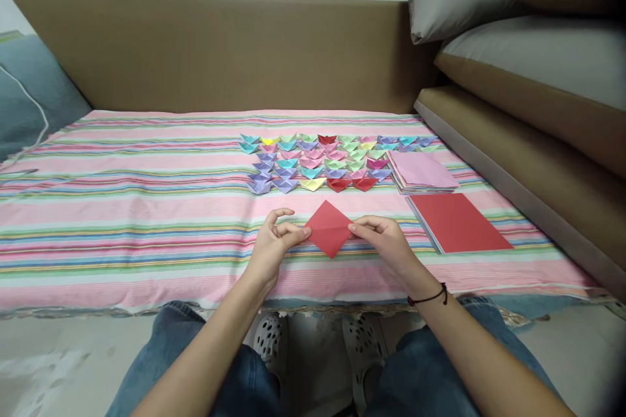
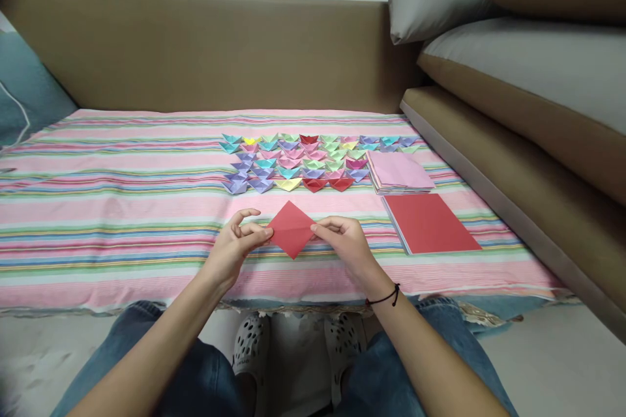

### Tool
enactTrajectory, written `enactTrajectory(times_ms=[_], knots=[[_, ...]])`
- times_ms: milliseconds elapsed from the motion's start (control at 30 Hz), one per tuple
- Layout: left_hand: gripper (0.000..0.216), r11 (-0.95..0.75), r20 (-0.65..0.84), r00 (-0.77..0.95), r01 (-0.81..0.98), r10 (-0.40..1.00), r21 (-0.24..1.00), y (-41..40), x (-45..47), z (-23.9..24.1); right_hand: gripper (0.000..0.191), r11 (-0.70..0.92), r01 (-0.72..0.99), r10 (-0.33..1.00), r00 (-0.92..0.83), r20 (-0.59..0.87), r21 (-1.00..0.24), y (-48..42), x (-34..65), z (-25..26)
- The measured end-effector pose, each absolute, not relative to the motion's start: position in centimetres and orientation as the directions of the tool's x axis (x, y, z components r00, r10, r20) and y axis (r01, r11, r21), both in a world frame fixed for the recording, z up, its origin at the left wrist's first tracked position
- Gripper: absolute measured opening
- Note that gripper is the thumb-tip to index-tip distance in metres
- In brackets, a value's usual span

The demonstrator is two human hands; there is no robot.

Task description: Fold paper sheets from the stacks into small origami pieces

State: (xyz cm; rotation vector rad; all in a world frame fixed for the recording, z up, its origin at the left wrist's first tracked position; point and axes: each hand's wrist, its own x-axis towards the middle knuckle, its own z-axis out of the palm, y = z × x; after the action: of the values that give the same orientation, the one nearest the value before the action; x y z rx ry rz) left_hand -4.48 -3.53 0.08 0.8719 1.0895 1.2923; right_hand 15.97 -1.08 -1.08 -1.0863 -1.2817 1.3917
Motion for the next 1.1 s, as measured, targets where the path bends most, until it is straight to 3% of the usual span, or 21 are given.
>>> enactTrajectory(times_ms=[267,433,567,700,933,1100], knots=[[0.040,-0.006,0.029,0.112,-0.202,0.993,0.979,-3.6,-3.8,-1.0,0.022,0.029,-0.095,0.988,-0.145,0.043,-0.995,-0.7,15.6,-0.9],[0.021,-0.024,0.035,0.304,-0.039,0.952,0.999,-3.9,-3.7,-0.7,0.024,0.027,-0.091,0.993,-0.108,0.036,-0.995,-0.6,15.5,-1.1],[0.035,0.040,-0.037,0.412,0.003,0.910,0.999,-4.3,-3.5,-0.6,0.025,0.025,-0.075,0.993,-0.113,0.034,-0.997,-0.7,15.4,-1.4],[0.056,0.020,-0.027,0.405,0.020,0.914,1.000,-4.5,-3.2,-0.6,0.026,-0.021,-0.108,0.983,-0.182,-0.001,-0.994,-1.0,15.2,-1.4],[0.065,-0.013,-0.002,0.390,0.035,0.921,0.999,-4.7,-3.1,-0.1,0.029,-0.007,-0.028,0.952,-0.305,0.002,-1.000,-1.2,14.9,-1.6],[0.045,0.064,-0.062,0.302,0.003,0.951,0.998,-4.3,-3.1,-0.6,0.027,-0.019,-0.015,0.944,-0.331,-0.013,-1.000,-1.2,14.9,-1.9]])
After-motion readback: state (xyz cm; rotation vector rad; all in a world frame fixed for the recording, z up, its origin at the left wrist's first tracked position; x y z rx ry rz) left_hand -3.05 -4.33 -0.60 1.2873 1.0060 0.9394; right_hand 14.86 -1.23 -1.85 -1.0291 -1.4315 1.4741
